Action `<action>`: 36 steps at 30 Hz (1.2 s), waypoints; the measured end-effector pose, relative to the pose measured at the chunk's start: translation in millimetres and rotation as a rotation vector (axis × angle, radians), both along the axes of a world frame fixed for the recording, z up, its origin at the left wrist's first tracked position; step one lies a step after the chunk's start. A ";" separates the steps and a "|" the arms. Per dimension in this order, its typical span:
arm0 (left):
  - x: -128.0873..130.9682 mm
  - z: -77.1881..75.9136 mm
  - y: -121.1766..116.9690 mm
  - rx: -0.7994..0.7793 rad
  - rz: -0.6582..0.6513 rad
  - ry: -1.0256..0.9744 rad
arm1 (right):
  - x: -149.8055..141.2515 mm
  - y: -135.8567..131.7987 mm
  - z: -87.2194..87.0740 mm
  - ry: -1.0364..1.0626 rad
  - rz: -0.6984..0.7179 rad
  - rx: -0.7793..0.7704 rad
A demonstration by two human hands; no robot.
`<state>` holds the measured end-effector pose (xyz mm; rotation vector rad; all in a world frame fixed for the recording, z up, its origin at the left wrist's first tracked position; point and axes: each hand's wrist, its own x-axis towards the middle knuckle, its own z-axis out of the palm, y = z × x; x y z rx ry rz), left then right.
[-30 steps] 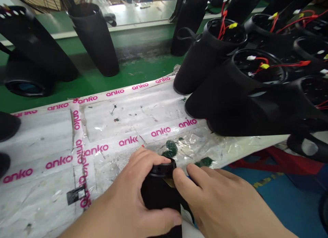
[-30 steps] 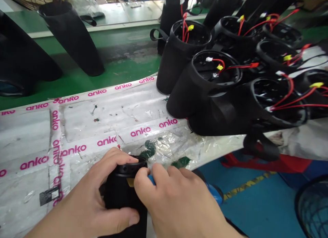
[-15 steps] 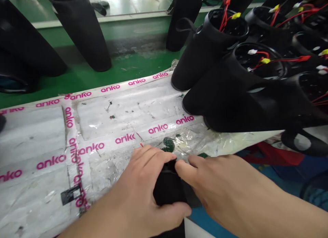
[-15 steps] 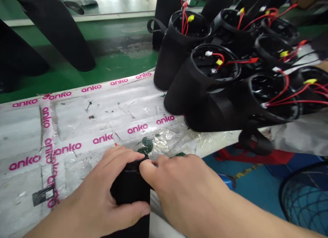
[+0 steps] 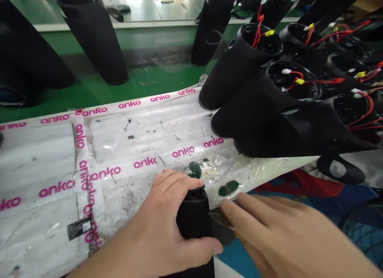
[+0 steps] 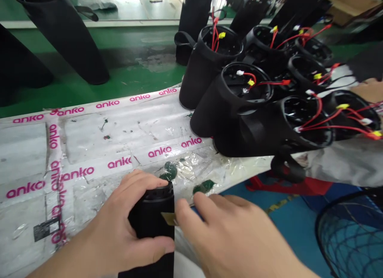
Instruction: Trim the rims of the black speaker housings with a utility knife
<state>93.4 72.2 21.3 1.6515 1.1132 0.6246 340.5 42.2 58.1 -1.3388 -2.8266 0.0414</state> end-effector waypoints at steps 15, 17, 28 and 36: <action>13.3 -2.3 -11.0 -0.058 0.181 -0.052 | -31.8 10.4 -13.0 0.150 -0.032 0.016; 12.9 -4.2 -12.1 0.011 0.166 -0.035 | -32.7 9.4 -13.0 0.146 -0.057 -0.010; 13.6 -13.0 -17.1 0.169 0.166 0.020 | -31.6 21.5 0.3 0.054 -0.007 -0.173; 10.0 -11.1 -10.6 0.151 0.149 0.028 | -49.7 45.7 20.6 -0.271 0.037 -0.390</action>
